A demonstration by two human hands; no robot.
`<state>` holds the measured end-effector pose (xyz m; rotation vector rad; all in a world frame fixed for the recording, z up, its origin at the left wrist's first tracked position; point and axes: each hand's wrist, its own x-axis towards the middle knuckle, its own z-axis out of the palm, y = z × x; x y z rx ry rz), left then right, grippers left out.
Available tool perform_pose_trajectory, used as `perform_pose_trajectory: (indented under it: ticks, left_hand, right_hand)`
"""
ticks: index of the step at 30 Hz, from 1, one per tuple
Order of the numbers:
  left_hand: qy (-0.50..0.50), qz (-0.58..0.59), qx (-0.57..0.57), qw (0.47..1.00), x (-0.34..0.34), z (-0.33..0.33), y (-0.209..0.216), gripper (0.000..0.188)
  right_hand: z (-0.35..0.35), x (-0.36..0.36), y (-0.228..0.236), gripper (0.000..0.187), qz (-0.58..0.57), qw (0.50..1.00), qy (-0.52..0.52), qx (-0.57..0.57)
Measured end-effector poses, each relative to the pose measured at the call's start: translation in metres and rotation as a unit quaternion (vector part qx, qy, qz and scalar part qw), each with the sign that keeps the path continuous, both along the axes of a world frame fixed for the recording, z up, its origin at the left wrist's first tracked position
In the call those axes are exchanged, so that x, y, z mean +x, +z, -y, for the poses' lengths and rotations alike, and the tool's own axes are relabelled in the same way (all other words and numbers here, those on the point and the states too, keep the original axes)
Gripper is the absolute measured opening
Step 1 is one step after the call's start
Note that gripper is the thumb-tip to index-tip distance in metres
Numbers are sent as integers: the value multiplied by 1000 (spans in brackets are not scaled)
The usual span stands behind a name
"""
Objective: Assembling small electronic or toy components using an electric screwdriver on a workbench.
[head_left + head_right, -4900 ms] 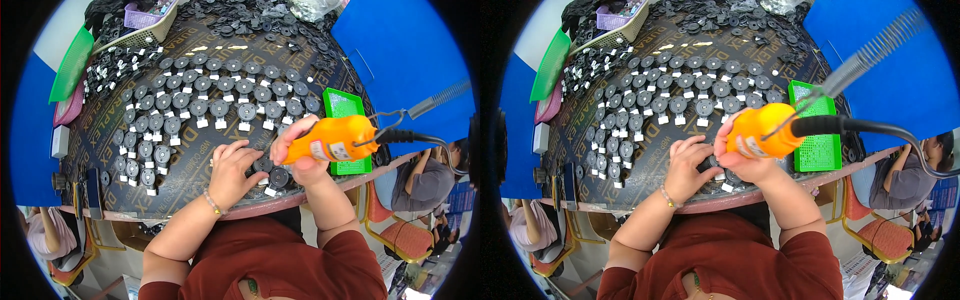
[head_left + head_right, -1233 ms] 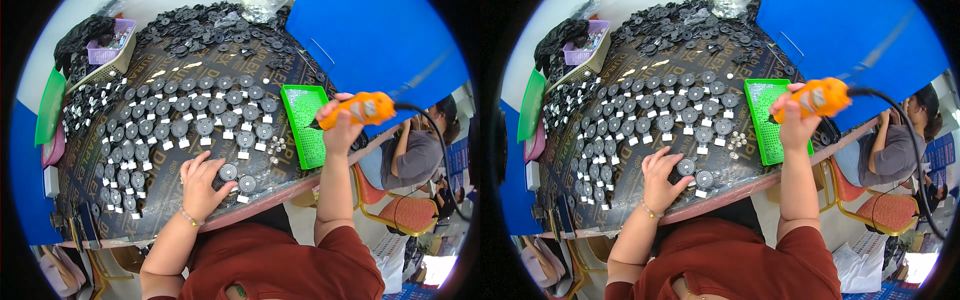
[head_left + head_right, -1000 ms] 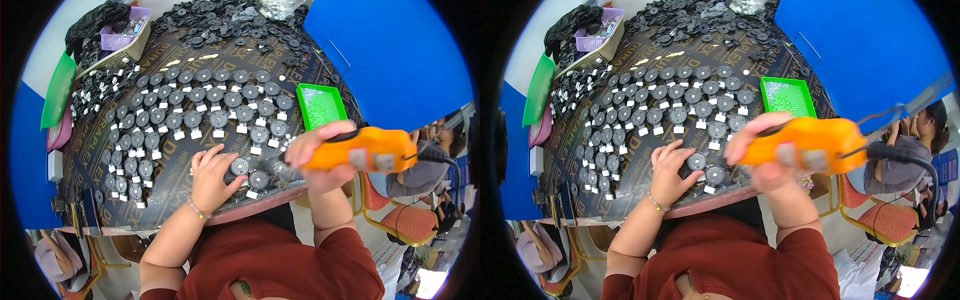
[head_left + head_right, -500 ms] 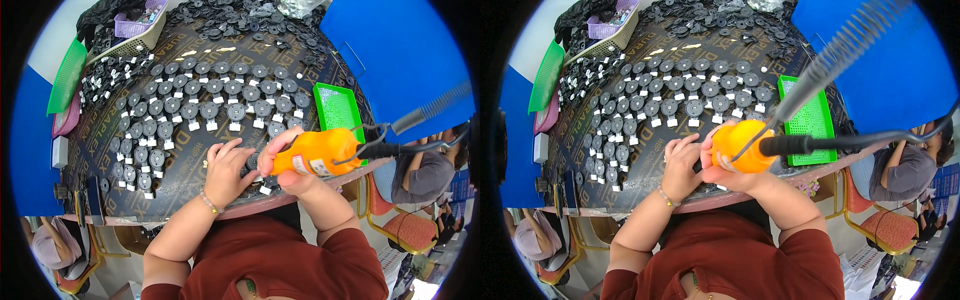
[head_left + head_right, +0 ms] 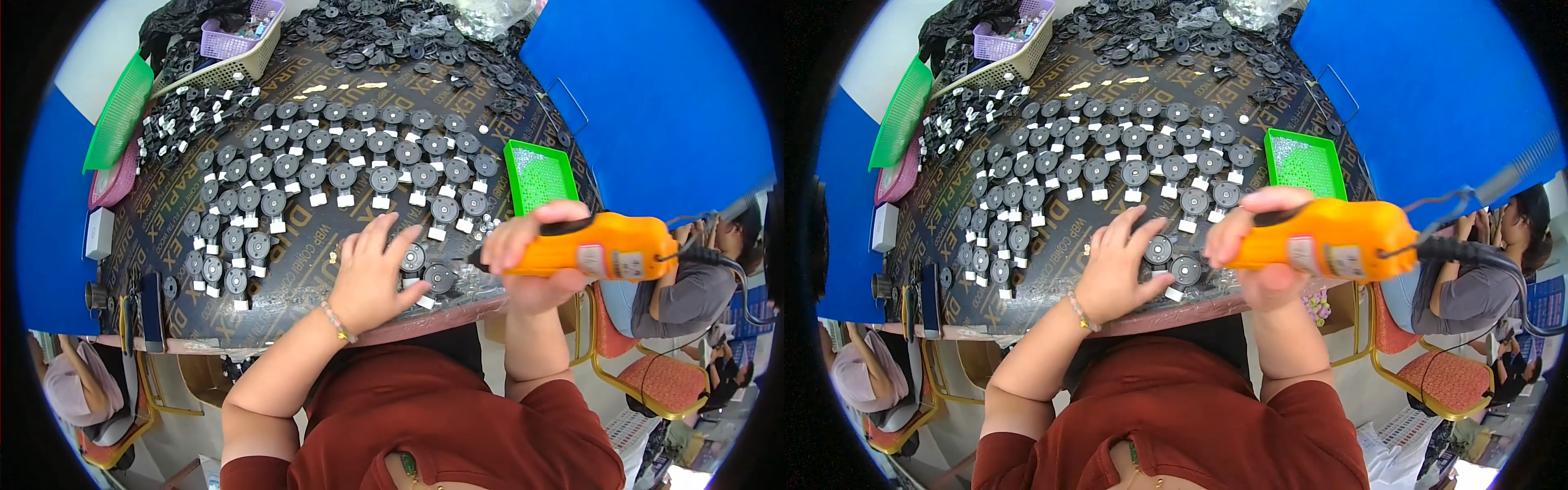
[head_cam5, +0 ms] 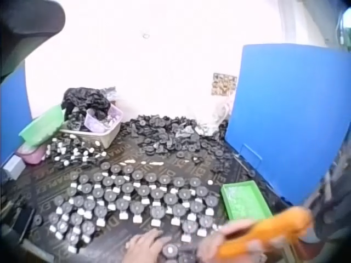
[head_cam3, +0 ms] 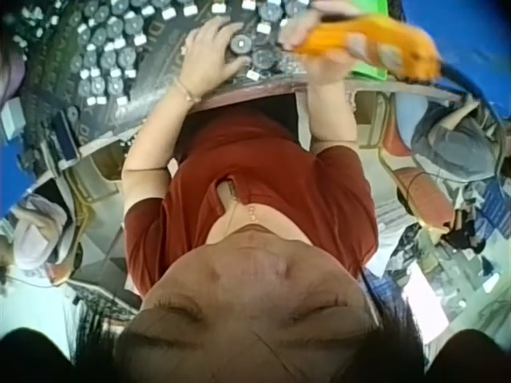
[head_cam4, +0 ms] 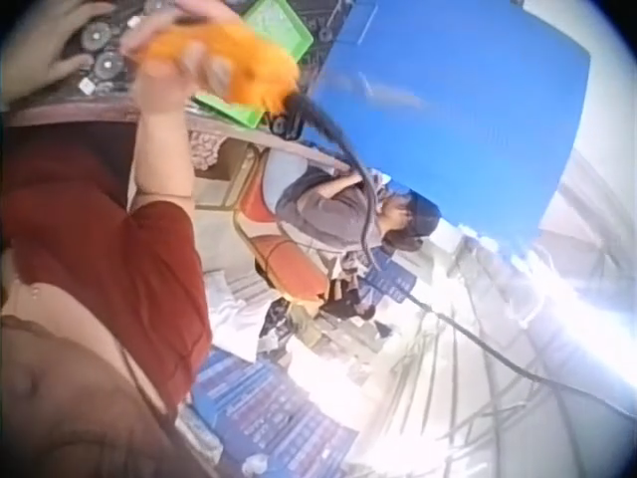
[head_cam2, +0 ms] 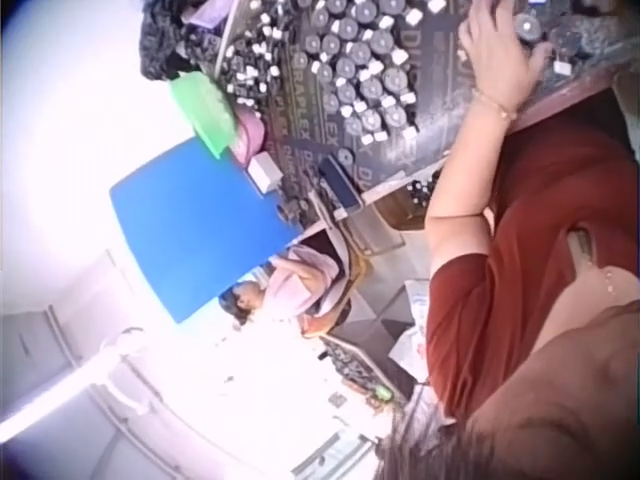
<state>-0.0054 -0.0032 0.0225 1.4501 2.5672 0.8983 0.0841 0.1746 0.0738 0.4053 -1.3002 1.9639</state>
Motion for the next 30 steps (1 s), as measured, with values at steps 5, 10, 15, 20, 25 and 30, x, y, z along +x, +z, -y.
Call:
perform_pose_trajectory:
  ticks: [5,10,15,20,25,30]
  left_hand:
    - [-67,-50,-66,994,21,-18,1,62]
    - [-93,-3,-67,993,13,5,-7,51]
    - [-173,212,-92,957,2,122,53,47]
    - [-53,400,-212,890,-7,258,64,45]
    - [174,273,-318,891,-3,333,53,50]
    - [174,31,-59,982,-22,257,55,27]
  right_hand:
    - [2,17,5,69,67,995,-80,0]
    - [-1,28,-1,66,72,991,-112,25]
    - [-28,36,-3,68,64,984,-153,71]
    - [-51,39,-9,68,85,981,-156,77]
    - [-37,26,-18,67,87,983,-142,78]
    - [-15,14,-17,67,75,988,-116,66]
